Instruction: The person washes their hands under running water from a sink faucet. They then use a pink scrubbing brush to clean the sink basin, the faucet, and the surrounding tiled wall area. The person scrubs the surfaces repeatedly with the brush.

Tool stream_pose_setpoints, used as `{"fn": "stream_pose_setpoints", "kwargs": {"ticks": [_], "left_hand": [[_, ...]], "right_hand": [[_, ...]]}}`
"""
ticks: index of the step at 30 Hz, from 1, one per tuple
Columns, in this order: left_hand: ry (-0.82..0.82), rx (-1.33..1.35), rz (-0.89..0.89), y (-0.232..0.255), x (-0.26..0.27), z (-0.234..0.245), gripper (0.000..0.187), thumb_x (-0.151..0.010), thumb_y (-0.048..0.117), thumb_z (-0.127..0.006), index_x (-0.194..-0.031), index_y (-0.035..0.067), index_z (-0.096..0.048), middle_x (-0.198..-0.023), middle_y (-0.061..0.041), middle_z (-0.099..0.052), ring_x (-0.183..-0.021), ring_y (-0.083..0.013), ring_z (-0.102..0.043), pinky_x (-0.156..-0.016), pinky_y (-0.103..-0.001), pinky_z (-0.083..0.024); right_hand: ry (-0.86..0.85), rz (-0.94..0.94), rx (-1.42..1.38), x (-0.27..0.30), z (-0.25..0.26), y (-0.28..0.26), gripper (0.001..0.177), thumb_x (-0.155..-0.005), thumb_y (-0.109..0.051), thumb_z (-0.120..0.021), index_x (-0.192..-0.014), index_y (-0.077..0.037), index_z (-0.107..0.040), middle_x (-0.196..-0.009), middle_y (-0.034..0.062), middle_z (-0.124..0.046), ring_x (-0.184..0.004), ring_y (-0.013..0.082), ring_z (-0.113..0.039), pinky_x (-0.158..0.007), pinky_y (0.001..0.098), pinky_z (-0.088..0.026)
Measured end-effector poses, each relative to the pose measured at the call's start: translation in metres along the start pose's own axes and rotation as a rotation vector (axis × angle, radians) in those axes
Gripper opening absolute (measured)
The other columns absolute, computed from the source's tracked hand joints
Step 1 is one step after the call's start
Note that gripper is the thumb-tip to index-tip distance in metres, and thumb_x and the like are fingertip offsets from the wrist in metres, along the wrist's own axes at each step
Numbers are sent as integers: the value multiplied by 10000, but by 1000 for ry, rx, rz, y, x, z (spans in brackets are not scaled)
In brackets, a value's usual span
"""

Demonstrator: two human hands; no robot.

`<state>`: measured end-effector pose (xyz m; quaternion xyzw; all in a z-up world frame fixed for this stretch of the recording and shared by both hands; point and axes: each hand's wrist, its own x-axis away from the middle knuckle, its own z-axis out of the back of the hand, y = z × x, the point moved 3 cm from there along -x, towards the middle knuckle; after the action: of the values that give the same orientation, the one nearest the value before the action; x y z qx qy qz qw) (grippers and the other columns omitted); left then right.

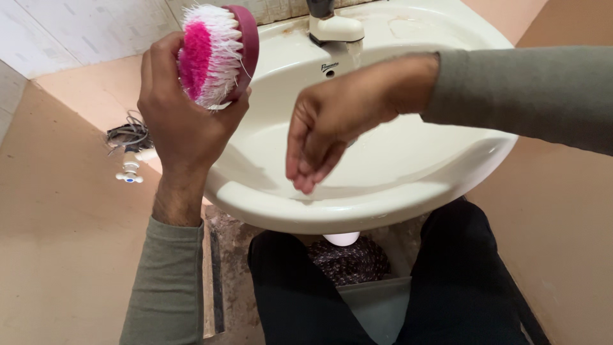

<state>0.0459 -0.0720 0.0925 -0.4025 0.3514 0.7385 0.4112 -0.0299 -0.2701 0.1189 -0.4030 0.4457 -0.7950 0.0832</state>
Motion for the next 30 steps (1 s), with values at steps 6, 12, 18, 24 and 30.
{"fn": "stream_pose_setpoints", "kwargs": {"ticks": [6,12,18,24,30], "left_hand": [[27,53,-33,0,0,0,658,-841,124,-947,-1321,29,-507,-1210,-116,-602,-1128,-251,-693,-991,-371,-624],[20,72,-32,-1,0,-11,662,-864,126,-947,-1345,36,-502,-1226,-112,-603,-1101,-236,-703,-999,-355,-636],[-3,48,-16,2,0,-18,695,-863,149,-967,-1370,38,-505,-1241,-115,-614,-1130,-254,-696,-985,-362,-624],[3,8,-7,-3,-2,-9,684,-866,158,-962,-1366,39,-511,-1248,-119,-617,-1139,-264,-694,-986,-366,-623],[-8,1,9,-8,-1,-9,691,-839,155,-962,-1356,38,-518,-1246,-119,-622,-1129,-263,-695,-1015,-381,-625]], "right_hand": [[-43,-89,277,33,5,14,232,-871,-142,-723,-1040,-3,-797,-919,126,-857,-895,182,-834,-902,298,-665],[32,-508,766,56,56,67,259,-920,-233,-768,-1105,-61,-826,-1031,72,-823,-966,152,-791,-971,329,-654],[497,-326,141,9,119,118,272,-953,-63,-690,-1212,21,-692,-1114,157,-781,-1061,222,-768,-982,303,-581],[370,10,-257,-43,145,129,219,-953,3,-582,-1140,80,-667,-1169,184,-718,-1083,215,-736,-979,275,-551],[230,-48,-330,-71,148,142,180,-914,61,-514,-983,55,-681,-988,160,-727,-881,181,-748,-828,243,-632]]}}
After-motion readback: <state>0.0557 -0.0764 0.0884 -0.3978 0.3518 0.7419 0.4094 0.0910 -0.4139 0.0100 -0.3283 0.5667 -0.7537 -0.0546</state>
